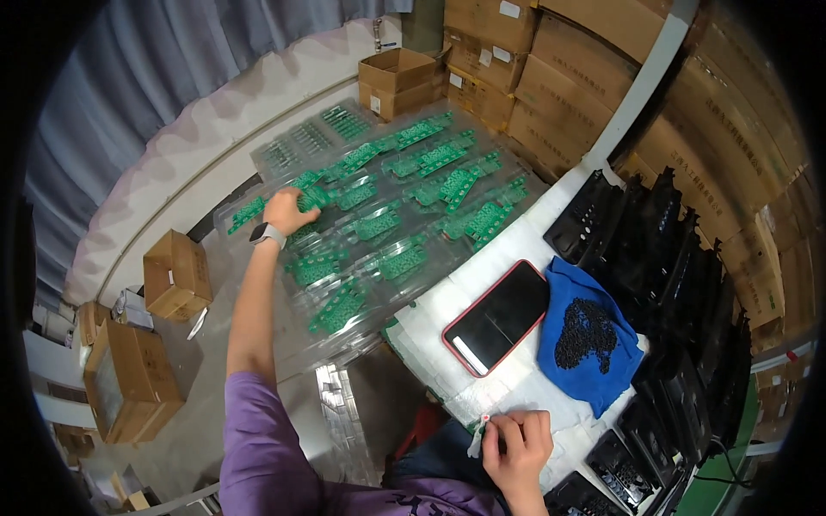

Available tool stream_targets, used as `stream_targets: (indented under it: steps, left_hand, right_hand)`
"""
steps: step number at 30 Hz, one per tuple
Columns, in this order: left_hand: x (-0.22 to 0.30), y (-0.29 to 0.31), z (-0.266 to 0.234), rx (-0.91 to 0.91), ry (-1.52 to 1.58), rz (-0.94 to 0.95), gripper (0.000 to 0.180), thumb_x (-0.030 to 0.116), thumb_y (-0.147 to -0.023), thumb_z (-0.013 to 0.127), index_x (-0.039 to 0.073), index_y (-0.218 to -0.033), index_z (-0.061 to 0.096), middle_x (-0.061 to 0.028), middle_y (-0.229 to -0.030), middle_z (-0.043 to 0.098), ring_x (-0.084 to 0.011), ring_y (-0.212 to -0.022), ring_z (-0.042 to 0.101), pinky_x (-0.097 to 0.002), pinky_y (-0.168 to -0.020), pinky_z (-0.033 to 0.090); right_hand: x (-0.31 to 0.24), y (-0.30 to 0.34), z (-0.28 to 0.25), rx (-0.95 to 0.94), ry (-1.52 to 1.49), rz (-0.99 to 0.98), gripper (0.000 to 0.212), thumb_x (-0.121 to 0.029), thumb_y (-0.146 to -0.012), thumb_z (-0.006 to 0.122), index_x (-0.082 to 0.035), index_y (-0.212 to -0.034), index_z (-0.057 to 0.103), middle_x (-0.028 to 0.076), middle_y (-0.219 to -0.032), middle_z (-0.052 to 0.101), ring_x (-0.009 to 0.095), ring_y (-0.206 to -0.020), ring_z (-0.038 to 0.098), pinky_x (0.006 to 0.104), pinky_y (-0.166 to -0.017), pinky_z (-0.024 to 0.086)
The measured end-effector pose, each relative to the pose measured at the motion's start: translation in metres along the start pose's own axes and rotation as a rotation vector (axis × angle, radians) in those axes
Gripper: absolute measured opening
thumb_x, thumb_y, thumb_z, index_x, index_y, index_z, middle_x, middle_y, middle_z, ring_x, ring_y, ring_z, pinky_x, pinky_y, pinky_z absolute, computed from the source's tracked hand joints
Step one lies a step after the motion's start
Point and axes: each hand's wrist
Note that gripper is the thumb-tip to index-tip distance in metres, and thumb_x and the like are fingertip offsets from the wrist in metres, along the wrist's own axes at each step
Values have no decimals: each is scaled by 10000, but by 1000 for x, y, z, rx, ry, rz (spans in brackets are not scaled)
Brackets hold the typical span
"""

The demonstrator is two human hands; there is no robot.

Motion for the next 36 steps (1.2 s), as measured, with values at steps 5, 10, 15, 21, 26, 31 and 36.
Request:
stream_targets:
  steps: [5,10,15,21,26,31,36]
  left_hand:
    - [-22,-25,1,165,-85,-166,536,456,-650,701,2,-910,583,-202,-911,640,-356,-827,623,-433,-698,514]
    - [-18,-44,22,-88,-139,-287,565,379,-664,739,-8,-1025,541,-206,-979,630,-373,-951,593,-442,-878,447]
    - [-26,-49,23,-109,-107,-193,560,377,-642,753,-1,-1020,587,-216,-988,628,-359,-934,604,-423,-825,484]
    - [-2,-48,-2,-84,-282,-186,415,366,-616,751,38,-856,667,-201,-917,647,-352,-864,628,-434,-753,509]
    - [13,-60,-15,221,432,-247,485,420,-705,712,-1,-942,663,-113,-820,669,-188,-747,612,-317,-663,474]
    - [110,-2,-91,-82,1365,-116,366,236,-897,559,-19,-1158,538,-114,-1045,642,-146,-916,608,-260,-742,450]
    - [264,140,-148,-434,1515,286,623,368,-816,610,-39,-1249,421,-181,-1152,560,-232,-994,576,-323,-813,484]
  right_hand:
    - [-1,-2,0,-31,6,-8,125,0,-614,643,-31,-714,575,108,-726,498,277,-680,484,351,-570,393]
    - [4,-5,2,-20,39,-25,147,-18,-597,663,-55,-720,592,77,-720,508,253,-649,494,325,-529,400]
    - [2,-2,1,-35,14,-6,134,-15,-610,645,-44,-717,571,93,-724,494,268,-656,471,344,-533,373]
    - [1,0,-3,-11,23,15,162,-6,-599,654,-42,-740,581,89,-725,500,264,-643,475,343,-525,381]
    - [13,6,-3,37,47,-99,216,-33,-600,685,-36,-795,591,82,-740,510,239,-636,503,330,-523,416]
    - [23,12,-7,58,-1,-177,210,-114,-676,647,-56,-854,552,62,-780,496,226,-702,512,333,-578,433]
    - [16,35,-36,293,-351,-96,241,-91,-762,622,-32,-987,557,79,-908,538,231,-847,541,325,-689,458]
Point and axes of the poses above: each hand's wrist, its own y-axis away from the middle knuckle, its own z-axis out of the palm, x = y × z
